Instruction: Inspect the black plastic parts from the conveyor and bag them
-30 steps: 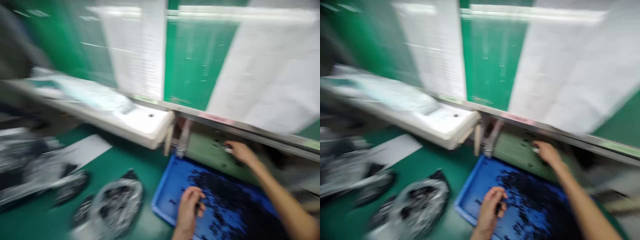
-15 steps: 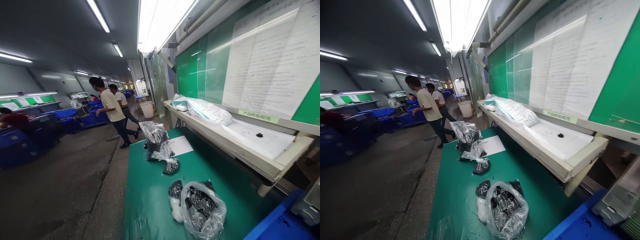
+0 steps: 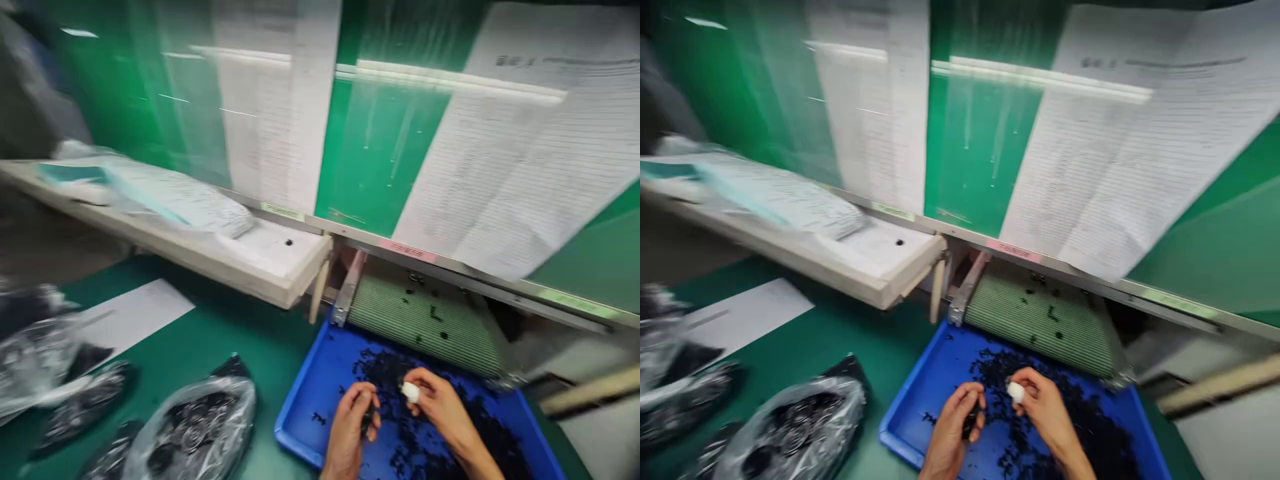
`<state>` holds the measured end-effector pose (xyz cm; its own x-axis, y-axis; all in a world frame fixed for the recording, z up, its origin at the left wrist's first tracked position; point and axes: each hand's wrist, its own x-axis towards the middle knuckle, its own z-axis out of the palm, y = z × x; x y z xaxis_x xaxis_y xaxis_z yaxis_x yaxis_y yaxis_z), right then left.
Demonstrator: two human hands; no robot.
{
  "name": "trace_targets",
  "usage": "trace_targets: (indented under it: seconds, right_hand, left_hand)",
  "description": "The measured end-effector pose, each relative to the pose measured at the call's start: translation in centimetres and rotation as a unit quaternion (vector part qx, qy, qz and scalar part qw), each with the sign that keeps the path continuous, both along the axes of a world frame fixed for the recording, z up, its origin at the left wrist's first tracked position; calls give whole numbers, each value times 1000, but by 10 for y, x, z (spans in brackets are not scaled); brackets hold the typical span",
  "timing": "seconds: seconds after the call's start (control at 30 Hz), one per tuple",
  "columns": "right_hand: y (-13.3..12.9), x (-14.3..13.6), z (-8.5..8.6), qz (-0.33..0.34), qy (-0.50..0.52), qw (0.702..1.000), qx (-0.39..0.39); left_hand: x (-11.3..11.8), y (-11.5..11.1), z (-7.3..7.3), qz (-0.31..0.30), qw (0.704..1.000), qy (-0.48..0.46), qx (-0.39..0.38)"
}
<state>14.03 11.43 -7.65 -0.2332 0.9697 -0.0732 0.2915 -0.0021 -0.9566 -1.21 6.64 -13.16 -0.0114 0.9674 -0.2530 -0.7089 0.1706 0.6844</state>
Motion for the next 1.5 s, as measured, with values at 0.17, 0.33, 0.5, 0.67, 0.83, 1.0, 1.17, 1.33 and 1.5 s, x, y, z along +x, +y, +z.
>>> trace_targets:
  seconds: [0.17,0.33,0.5,0.67,0.83,1.0,1.17,1.33,1.5]
  right_hand:
    - [-21,-30,-21,-21,-1,999,46]
    - [-31,-35,-18,20,-7,997,79]
    - [-35,-20,-18,22,80,996,-41]
    - [-37,-17,-26,-40,93,992,-74]
    - [-36,-15,-19,-51,16,999,7]
    - [-38,-18,-15,-30,-34,996,78]
    - [-50,-38,-20,-111,-20,990,87]
    - [-58,-51,-13,-102,-68,980,159]
    - [-53,-38,-16,-112,-72,977,168]
  left_hand:
    - [-7,2,8,-63,996,53,30]
    - [-2,-1,11,-55,992,106,37]
    - [-2,-2,12,-68,990,109,51]
    - [-2,-2,6,-91,987,130,34]
    - [-1,-2,6,-124,981,147,36]
    - [-1,-1,4,-138,976,163,48]
    - [-3,2,2,-81,986,146,7]
    - [-3,2,3,-75,990,120,13]
    - [-3,1,7,-110,984,140,23]
